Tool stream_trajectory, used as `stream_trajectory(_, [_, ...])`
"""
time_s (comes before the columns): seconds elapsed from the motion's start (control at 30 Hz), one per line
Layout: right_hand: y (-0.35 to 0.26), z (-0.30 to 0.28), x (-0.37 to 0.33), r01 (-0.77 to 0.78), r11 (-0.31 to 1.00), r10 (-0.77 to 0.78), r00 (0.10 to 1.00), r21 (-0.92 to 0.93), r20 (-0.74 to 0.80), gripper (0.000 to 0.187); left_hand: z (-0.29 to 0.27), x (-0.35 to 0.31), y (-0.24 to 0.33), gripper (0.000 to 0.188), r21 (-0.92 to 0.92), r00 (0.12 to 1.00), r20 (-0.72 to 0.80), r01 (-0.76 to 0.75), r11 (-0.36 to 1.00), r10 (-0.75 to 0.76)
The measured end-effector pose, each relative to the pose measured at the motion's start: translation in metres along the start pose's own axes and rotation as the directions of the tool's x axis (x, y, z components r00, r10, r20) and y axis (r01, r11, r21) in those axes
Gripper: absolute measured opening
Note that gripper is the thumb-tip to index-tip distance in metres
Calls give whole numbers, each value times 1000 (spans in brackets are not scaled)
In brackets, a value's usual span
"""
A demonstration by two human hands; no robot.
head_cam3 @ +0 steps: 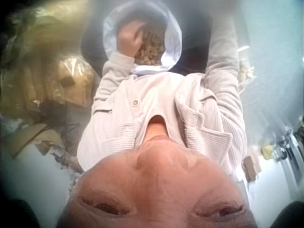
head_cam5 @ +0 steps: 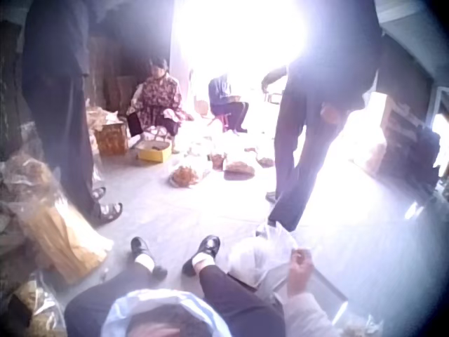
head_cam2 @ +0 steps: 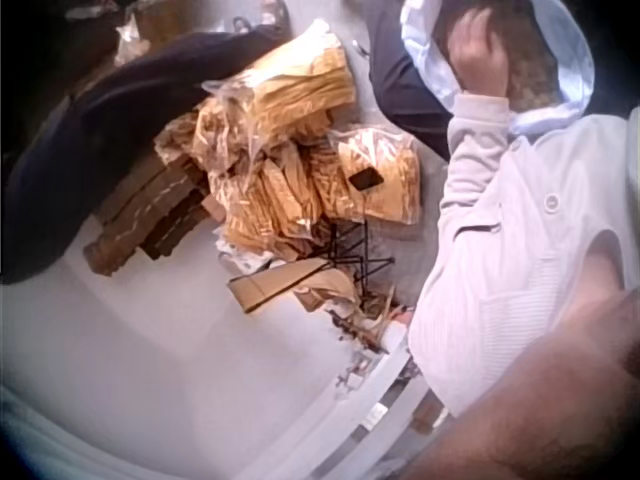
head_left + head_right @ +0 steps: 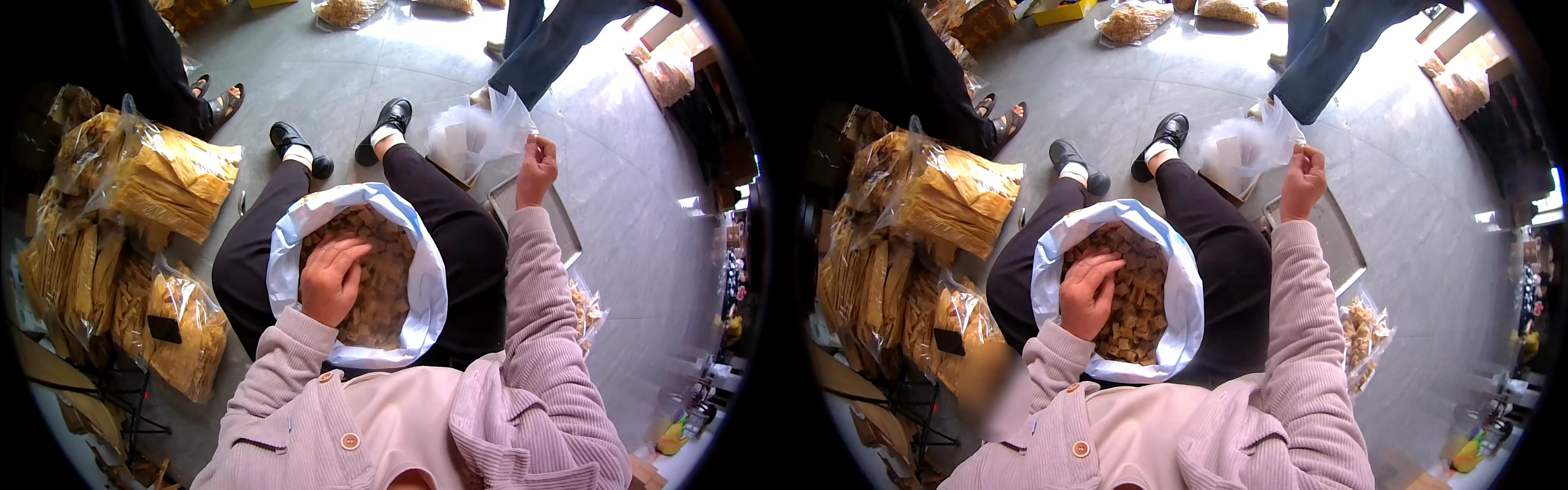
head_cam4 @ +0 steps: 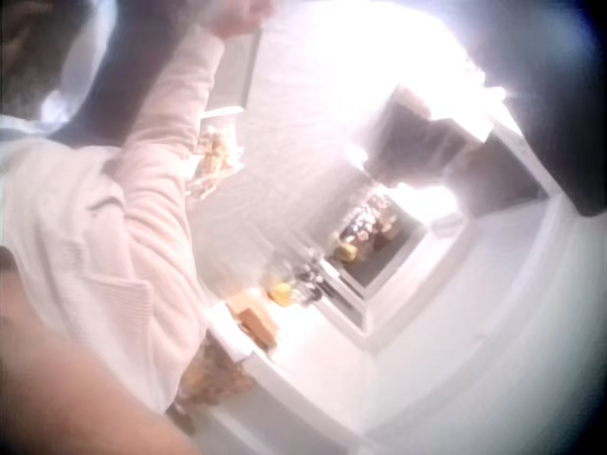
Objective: The person scoops dried snack pieces from a large bag into small clear plastic bags, seals them, and places them on a digital scale. The process is repeated for multiple bags.
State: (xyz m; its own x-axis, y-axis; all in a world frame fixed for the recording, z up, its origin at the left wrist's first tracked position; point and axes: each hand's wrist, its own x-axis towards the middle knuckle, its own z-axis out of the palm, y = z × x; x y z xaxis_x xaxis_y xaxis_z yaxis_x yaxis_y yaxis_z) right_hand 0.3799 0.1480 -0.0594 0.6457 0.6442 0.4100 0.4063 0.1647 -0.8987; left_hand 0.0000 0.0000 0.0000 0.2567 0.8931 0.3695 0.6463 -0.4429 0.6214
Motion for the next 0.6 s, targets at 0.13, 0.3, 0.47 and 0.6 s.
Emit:
stream_trajectory(0.13, [-57, -24, -15, 8, 937, -32, 997, 349, 65, 7, -18, -4, 13, 24, -155, 998, -52, 19, 988, -27])
stream_trajectory(0.3, [-165, -58, -38, -193, 741, 11, 961, 643, 275, 8, -28, 6, 19, 21, -581, 951, 104, 296, 758, -291])
stream_trajectory(0.47, [-217, -56, -86, -535, 517, 114, 817, 668, 566, 9, -10, -18, -29, 34, -911, 820, 296, 397, 115, -490])
stream_trajectory(0.6, [-221, -43, -118, -787, 387, 183, 575, 480, 797, 8, -40, -7, 6, 62, -940, 847, 329, 338, -54, -417])
